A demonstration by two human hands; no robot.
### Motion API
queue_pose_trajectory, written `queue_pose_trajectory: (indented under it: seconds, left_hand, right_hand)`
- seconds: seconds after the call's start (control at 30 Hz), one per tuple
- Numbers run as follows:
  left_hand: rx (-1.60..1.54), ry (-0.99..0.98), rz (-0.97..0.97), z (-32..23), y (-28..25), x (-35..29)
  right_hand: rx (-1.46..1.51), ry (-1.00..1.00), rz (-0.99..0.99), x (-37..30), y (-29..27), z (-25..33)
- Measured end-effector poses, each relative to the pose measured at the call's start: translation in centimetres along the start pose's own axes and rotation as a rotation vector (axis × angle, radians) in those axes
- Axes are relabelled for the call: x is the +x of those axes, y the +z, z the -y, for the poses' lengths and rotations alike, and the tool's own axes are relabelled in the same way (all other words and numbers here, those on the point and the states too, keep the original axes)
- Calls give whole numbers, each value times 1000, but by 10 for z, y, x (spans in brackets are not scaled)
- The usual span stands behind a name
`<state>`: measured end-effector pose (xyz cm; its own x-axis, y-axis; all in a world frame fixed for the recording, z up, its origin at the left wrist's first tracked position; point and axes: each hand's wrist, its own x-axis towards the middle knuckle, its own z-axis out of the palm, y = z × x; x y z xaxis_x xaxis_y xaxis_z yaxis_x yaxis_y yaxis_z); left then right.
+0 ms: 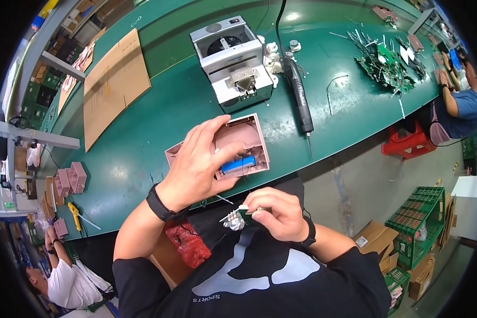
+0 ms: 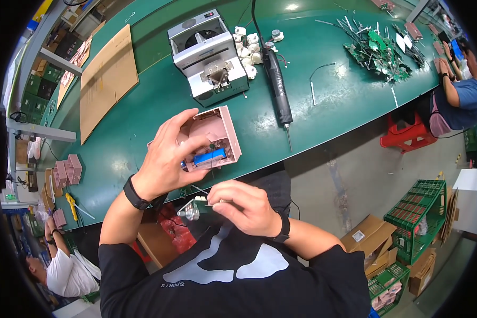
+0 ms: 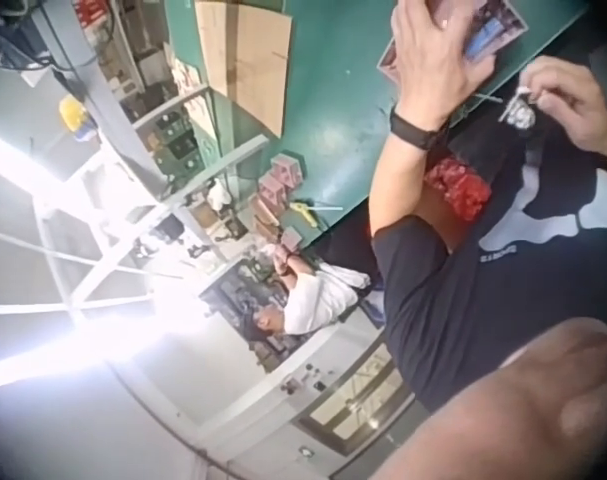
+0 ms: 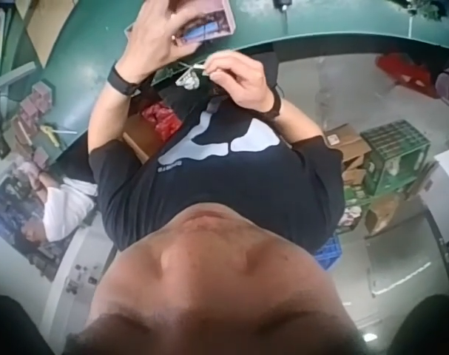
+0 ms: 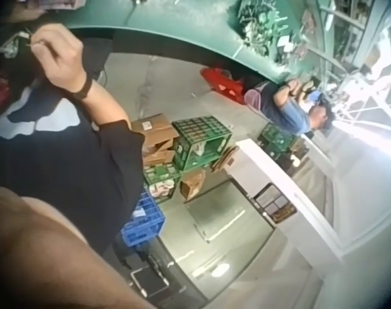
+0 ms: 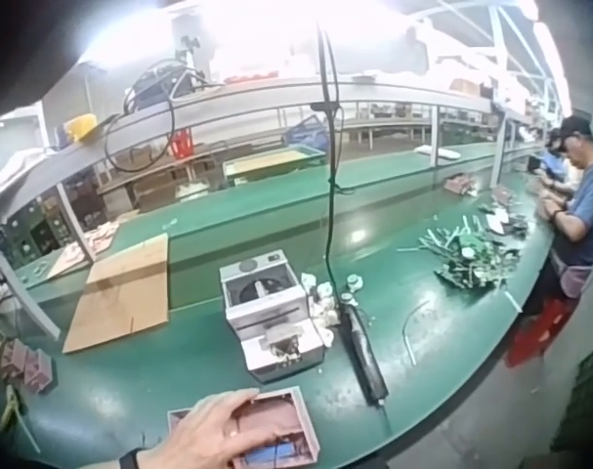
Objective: The person places circuit boards and small motors into pink plastic housings, securing the components with a power screwdriver. They then move the assembled units aside and gather a stack of circuit boards.
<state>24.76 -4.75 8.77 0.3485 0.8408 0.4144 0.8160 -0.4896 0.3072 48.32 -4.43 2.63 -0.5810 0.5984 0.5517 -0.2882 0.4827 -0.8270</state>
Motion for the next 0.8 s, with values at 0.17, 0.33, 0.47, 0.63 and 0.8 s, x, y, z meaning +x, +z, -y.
queue_pose_trajectory:
  seconds: [0.17, 0.33, 0.47, 0.63, 0.8]
  left_hand:
    - [-5, 126, -51, -11, -6, 2]
    - [13, 99, -49, -21, -14, 0]
    - [-13, 111, -49, -22, -17, -1]
    - [2, 139, -72, -22, -17, -1]
    - [34, 188, -82, -19, -15, -1]
  right_hand:
    - [-24, -20, -52, 9, -5, -2]
    - [-84, -73, -39, 8, -6, 3]
    - [-100, -144, -53, 2, 0, 0]
    - [-118, -183, -19, 5, -1, 0]
    - [-114, -216, -6, 5, -1, -2]
